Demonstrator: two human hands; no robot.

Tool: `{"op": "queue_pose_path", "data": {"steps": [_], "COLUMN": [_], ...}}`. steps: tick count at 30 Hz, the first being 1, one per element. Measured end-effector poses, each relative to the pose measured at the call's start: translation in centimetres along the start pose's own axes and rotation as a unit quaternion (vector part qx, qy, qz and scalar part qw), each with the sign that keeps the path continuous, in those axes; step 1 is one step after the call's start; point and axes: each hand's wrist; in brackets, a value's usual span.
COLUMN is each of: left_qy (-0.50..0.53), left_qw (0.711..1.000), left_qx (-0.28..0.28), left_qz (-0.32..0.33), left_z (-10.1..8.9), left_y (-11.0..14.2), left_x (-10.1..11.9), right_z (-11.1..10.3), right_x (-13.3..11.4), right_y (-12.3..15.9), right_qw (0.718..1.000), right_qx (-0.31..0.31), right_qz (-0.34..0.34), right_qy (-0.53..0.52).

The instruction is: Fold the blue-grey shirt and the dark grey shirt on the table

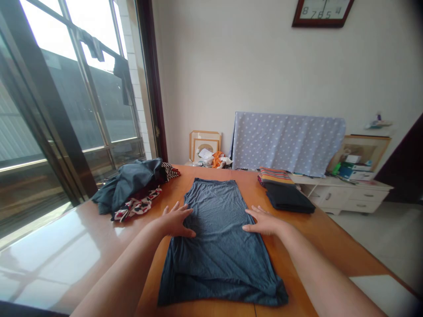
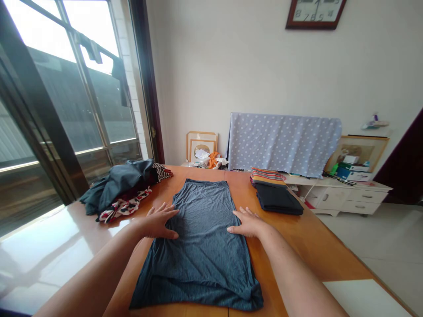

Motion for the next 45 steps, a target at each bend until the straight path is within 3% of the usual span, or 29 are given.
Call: {"op": "queue_pose_path", "data": {"steps": [4,9,13,16,20,23,27,31,38,45], "left_qy": [0.016,0.017,0.016,0.023,0.052,0.075,0.136,0.150,0.084,0.023], "left_qw": [1.000,1.000,0.998,0.993,0.987,0.983,0.976,0.977,0.986,0.988], "left_qx": [0.017,0.022,0.059,0.119,0.140,0.158,0.155,0.121,0.107,0.137], "left_qz": [0.009,0.008,-0.027,0.007,0.051,0.051,0.068,0.092,0.096,0.069], "left_z": [0.4,3.0,4.5,5.3,6.1,6.0,4.6,3.5,3.7,3.7], "left_y": [2.1,4.8,6.4,7.4,8.7,9.8,12.0,13.8,14.2,14.1], "left_x": [1.5,2.2,1.9,2.0,2.6,2.9,3.6,4.8,6.1,7.2], "right_z": [-0.3,1.8,3.3,3.7,4.2,4.3,4.1,4.5,6.8,6.9], "right_x": [-0.8,-0.2,0.5,0.4,0.3,0.2,-1.2,-3.4,-3.8,-4.5], "right_y": [1.6,4.9,8.0,10.2,12.9,14.8,17.8,20.8,21.2,20.4], "right_qw": [1.000,0.999,0.996,0.987,0.989,0.988,0.972,0.975,0.981,0.974], "right_qx": [0.007,0.020,0.087,0.150,0.131,0.134,0.168,0.116,0.108,0.149], "right_qz": [-0.014,-0.033,-0.027,-0.056,-0.069,-0.062,-0.102,-0.139,-0.145,-0.161], "right_qy": [-0.002,0.002,0.002,-0.015,-0.019,-0.044,-0.125,-0.128,-0.069,-0.059]}}
Point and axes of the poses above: each hand's wrist, its own y-axis away from the middle knuckle, its own z-axis out of the palm, x = y × z, and after that the axes turned 12 degrees about -y, right-handed
